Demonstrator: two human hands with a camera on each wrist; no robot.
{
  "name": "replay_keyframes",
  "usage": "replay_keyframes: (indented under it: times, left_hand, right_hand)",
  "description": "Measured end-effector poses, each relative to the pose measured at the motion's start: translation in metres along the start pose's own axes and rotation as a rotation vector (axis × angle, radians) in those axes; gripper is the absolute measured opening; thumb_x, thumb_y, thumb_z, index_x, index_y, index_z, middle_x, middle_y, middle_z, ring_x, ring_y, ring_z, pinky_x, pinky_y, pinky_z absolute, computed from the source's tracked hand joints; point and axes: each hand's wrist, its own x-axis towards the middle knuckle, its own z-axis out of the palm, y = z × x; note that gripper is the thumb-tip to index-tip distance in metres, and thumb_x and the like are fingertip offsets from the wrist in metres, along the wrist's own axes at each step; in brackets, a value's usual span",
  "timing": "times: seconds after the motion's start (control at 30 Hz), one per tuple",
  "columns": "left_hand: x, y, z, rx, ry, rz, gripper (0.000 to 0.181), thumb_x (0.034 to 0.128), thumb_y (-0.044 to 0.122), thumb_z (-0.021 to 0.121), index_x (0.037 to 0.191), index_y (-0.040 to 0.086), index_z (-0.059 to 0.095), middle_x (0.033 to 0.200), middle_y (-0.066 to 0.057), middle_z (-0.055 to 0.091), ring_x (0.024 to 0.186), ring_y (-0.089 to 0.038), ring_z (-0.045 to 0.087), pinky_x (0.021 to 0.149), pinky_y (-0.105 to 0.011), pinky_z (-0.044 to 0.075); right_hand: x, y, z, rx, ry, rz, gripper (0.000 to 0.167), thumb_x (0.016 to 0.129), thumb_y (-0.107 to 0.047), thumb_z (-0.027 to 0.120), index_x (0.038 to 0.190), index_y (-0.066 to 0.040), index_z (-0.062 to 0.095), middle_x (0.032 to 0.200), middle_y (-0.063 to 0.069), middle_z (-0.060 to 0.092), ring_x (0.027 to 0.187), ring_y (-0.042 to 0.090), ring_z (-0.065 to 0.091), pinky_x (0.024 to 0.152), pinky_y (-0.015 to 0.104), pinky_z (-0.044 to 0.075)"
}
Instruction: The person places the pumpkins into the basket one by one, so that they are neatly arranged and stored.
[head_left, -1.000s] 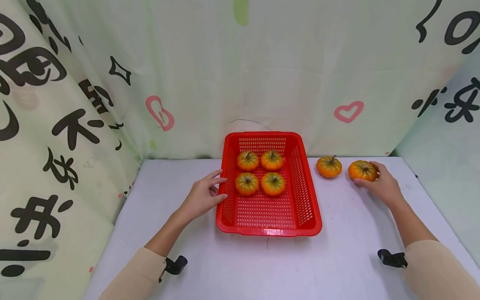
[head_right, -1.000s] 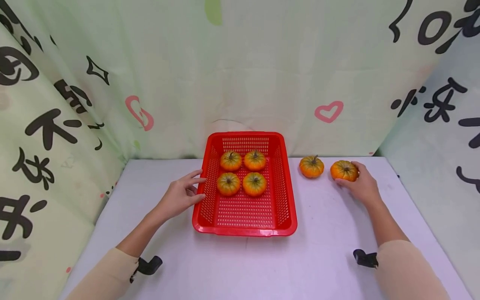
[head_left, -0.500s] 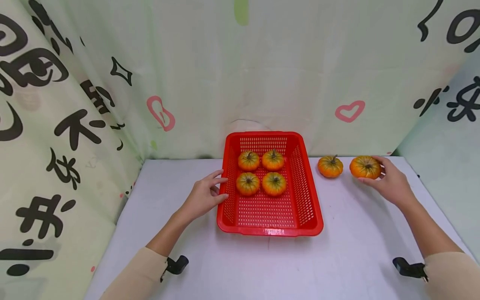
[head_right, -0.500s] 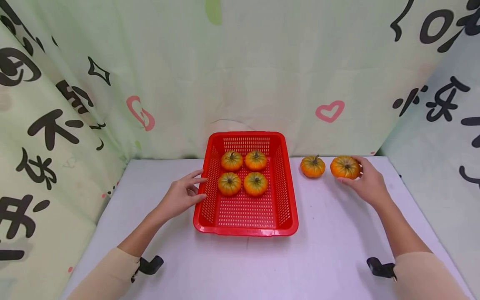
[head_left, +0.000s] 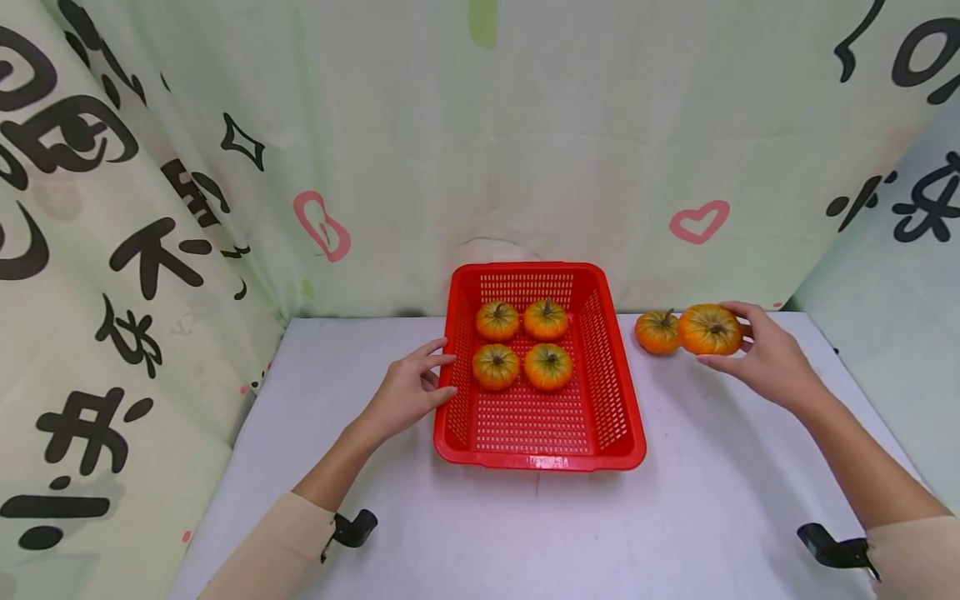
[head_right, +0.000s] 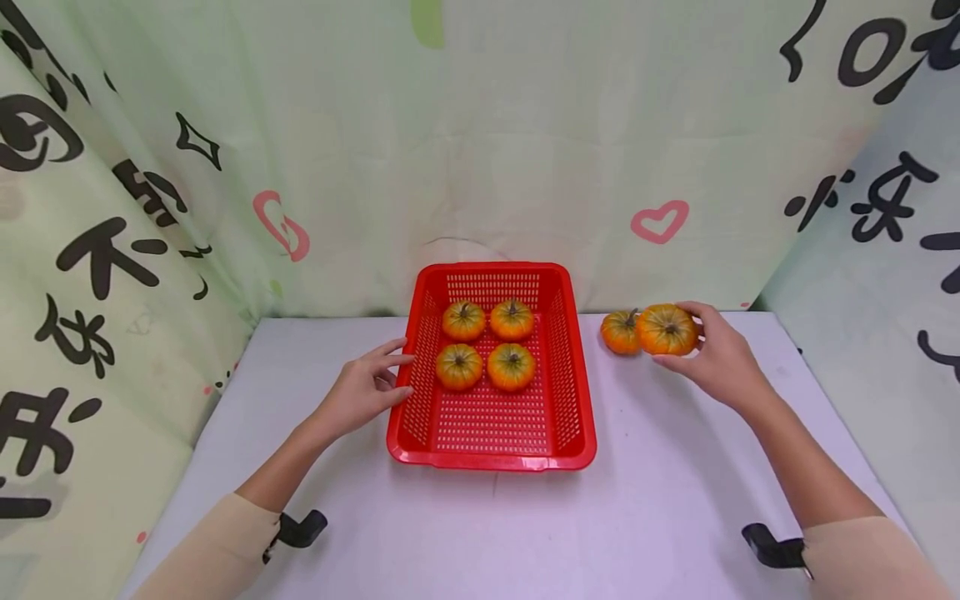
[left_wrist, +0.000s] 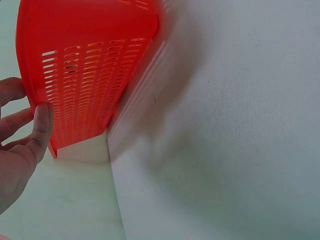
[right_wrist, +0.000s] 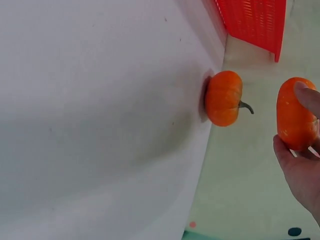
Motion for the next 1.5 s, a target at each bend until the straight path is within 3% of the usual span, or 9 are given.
replay_keyframes:
  times: [0.27, 0.53, 0.8, 1.03, 1.5]
  left_hand:
    - [0.000, -0.001, 0.000, -0.004, 0.001, -0.007, 0.051, 0.0895, 0.010, 0.080, 0.137, 0.002, 0.065, 0.160, -0.007, 0.048, 0.087, -0.015, 0.066, 0.075, -0.025, 0.062]
    - [0.001, -0.001, 0.001, 0.000, 0.000, -0.009, 0.051, 0.0895, 0.010, 0.080, 0.138, 0.002, 0.065, 0.160, -0.007, 0.048, 0.086, -0.014, 0.066, 0.075, -0.025, 0.062]
    - [0.001, -0.001, 0.001, 0.005, -0.002, -0.004, 0.051, 0.0895, 0.010, 0.080, 0.137, 0.002, 0.065, 0.160, -0.007, 0.048, 0.086, -0.014, 0.065, 0.074, -0.023, 0.061]
    - [0.000, -0.001, 0.001, 0.010, 0.006, 0.000, 0.050, 0.0892, 0.010, 0.080, 0.136, 0.002, 0.066, 0.159, -0.007, 0.049, 0.086, -0.014, 0.066, 0.074, -0.023, 0.061]
    - [0.001, -0.003, 0.002, 0.013, 0.008, 0.014, 0.050, 0.0894, 0.010, 0.080, 0.136, 0.001, 0.066, 0.159, -0.008, 0.048, 0.086, -0.014, 0.066, 0.075, -0.023, 0.061]
  right_hand:
    - [-0.004, -0.027, 0.011, 0.018, -0.080, -0.062, 0.092, 0.086, -0.024, 0.085, 0.155, 0.001, 0.029, 0.150, 0.032, 0.039, 0.129, 0.056, 0.047, 0.085, 0.054, 0.061]
    - [-0.004, -0.057, 0.027, -0.002, -0.146, -0.185, 0.085, 0.083, -0.020, 0.088, 0.150, -0.002, 0.038, 0.146, 0.025, 0.048, 0.131, 0.047, 0.050, 0.095, 0.059, 0.055]
    - [0.002, -0.083, 0.045, -0.021, -0.232, -0.248, 0.084, 0.080, -0.021, 0.090, 0.148, -0.004, 0.044, 0.143, 0.020, 0.053, 0.126, 0.039, 0.054, 0.094, 0.053, 0.059]
    - [0.007, -0.106, 0.060, -0.073, -0.276, -0.305, 0.082, 0.077, -0.023, 0.092, 0.145, -0.010, 0.050, 0.137, 0.015, 0.061, 0.122, 0.034, 0.058, 0.084, 0.045, 0.063]
    - [0.015, -0.144, 0.098, -0.057, -0.476, -0.407, 0.078, 0.079, -0.020, 0.090, 0.146, -0.016, 0.050, 0.143, 0.006, 0.058, 0.132, 0.028, 0.054, 0.094, 0.043, 0.061]
